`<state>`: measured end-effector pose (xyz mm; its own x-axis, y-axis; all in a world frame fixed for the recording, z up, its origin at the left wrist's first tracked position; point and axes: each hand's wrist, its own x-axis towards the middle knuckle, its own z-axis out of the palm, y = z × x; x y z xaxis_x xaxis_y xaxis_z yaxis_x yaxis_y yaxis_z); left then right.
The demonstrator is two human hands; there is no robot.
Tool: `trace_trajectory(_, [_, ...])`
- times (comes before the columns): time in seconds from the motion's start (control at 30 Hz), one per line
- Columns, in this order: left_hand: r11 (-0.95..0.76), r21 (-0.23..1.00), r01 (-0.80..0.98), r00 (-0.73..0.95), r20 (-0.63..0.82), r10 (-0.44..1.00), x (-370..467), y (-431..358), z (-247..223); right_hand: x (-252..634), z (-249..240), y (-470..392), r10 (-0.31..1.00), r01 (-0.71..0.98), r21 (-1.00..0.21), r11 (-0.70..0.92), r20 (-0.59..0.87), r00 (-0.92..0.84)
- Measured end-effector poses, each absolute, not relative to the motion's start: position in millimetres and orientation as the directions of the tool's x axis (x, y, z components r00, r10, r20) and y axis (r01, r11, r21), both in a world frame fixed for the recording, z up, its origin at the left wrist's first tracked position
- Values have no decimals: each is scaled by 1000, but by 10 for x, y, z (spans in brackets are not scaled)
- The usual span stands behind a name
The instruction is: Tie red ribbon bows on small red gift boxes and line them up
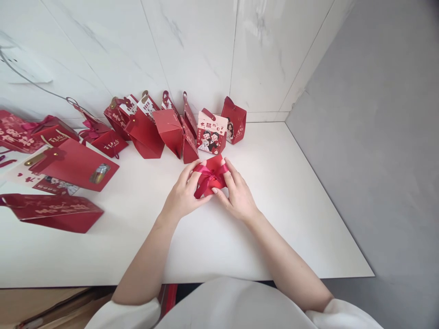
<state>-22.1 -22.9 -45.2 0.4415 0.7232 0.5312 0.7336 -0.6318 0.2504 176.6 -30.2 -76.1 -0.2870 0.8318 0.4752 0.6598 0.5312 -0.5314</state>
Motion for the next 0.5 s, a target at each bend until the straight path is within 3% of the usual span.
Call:
trace_trajectory(0.13, [-645, 212, 734, 430, 590, 683, -258, -218, -469, 1783, -735, -308, 777, 615, -502, 609, 534, -333])
trace_trajectory(0.3, [-674, 164, 720, 483, 579, 657, -319, -221, -442, 1888, -746, -253, 750, 554, -508, 660, 494, -440])
trace_trajectory(0.5, [-695, 146, 704, 482, 620, 619, -342, -235, -396, 1937, -747, -217, 717, 494, -522, 696, 554, -424])
